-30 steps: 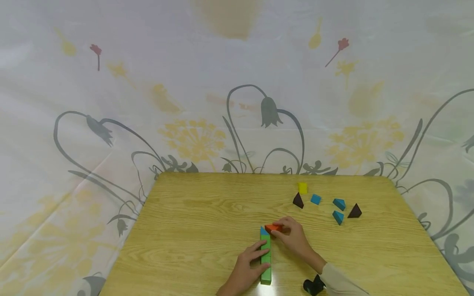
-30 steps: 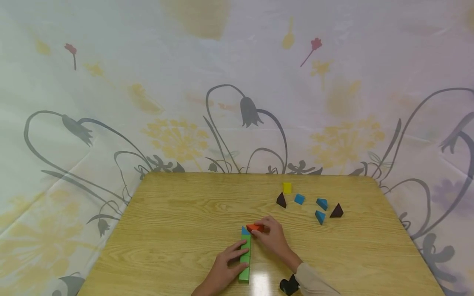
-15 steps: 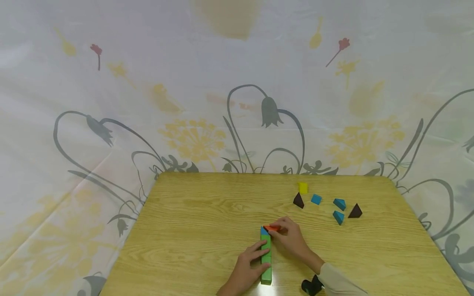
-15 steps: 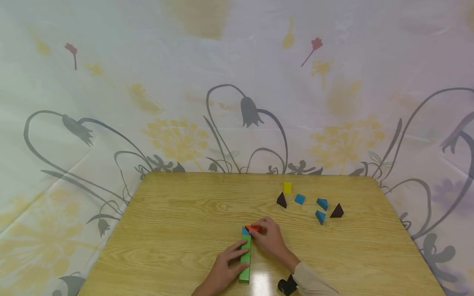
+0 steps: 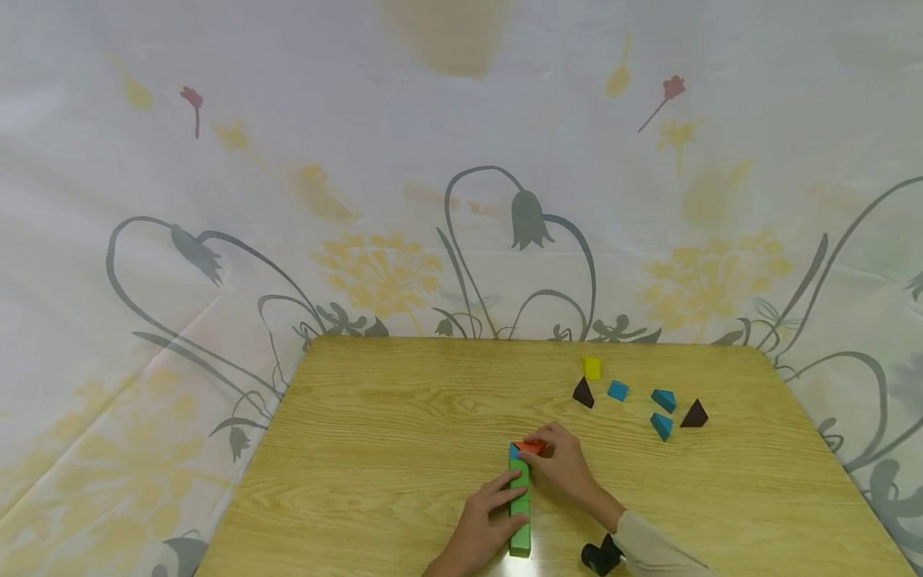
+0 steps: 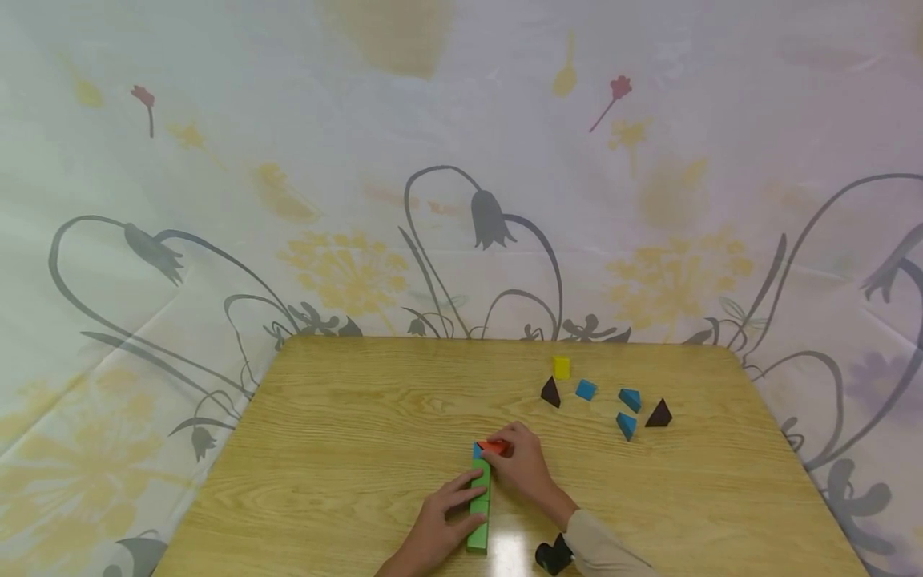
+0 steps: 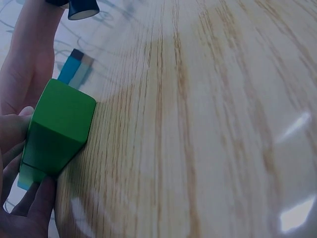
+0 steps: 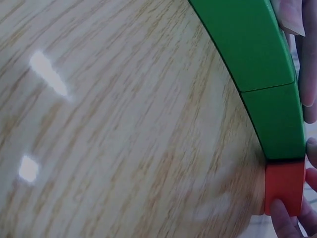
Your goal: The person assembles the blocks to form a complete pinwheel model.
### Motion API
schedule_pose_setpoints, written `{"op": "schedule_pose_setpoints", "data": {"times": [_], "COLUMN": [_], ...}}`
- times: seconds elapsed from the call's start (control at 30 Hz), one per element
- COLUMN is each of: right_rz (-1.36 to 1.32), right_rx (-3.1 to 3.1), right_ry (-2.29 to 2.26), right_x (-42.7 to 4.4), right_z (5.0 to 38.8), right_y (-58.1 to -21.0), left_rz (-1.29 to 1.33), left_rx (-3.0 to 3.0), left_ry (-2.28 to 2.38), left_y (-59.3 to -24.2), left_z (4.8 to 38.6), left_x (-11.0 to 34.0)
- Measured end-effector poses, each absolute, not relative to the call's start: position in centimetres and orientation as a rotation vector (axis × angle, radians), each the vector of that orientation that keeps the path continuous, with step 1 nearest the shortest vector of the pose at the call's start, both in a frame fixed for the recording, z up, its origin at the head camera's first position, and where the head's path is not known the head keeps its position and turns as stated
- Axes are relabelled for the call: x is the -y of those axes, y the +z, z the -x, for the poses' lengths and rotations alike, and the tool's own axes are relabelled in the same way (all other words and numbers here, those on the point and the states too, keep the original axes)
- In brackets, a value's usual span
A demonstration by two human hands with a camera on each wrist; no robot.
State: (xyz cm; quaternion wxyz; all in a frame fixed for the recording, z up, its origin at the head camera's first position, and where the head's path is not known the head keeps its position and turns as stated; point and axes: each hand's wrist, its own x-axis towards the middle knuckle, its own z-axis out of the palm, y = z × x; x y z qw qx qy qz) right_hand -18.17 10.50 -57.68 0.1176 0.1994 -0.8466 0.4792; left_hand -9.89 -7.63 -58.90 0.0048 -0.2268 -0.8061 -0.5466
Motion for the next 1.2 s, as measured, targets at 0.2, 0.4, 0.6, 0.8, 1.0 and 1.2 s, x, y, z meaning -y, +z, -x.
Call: {"op": "schedule_pose_setpoints", "data": {"times": [0.2,0.4,0.6,0.8,1.0,1.2], "right_rz": [-0.55,-0.577,-0.633,-0.665,-0.67,-0.611], "right_rx": [2.515,2.536,2.556,2.579,2.568,2.587], "right_ry": [1.457,1.457,1.463,1.45,1.445,1.443], "right_x": [-10.4,-10.3,-10.4,-10.5,-10.5,-10.7], "right_z": [18.0,18.0,18.2,18.3,18.4,18.3], "right_y": [-57.0,-56.6,-56.5,-56.4,-56.6,-56.6], "left_rz": [0.71,0.709,0.695,0.684,0.683,0.694], "left_rx": [2.516,2.535,2.541,2.54,2.543,2.53], "left_ry": [-1.707,-1.703,-1.718,-1.747,-1.761,-1.765], "left_y": [-58.9,-59.0,-58.9,-58.9,-58.9,-59.0], "left_z": [9.9,9.9,9.9,9.8,9.8,9.8], "left_x": [7.6,7.5,7.6,7.6,7.6,7.7]}}
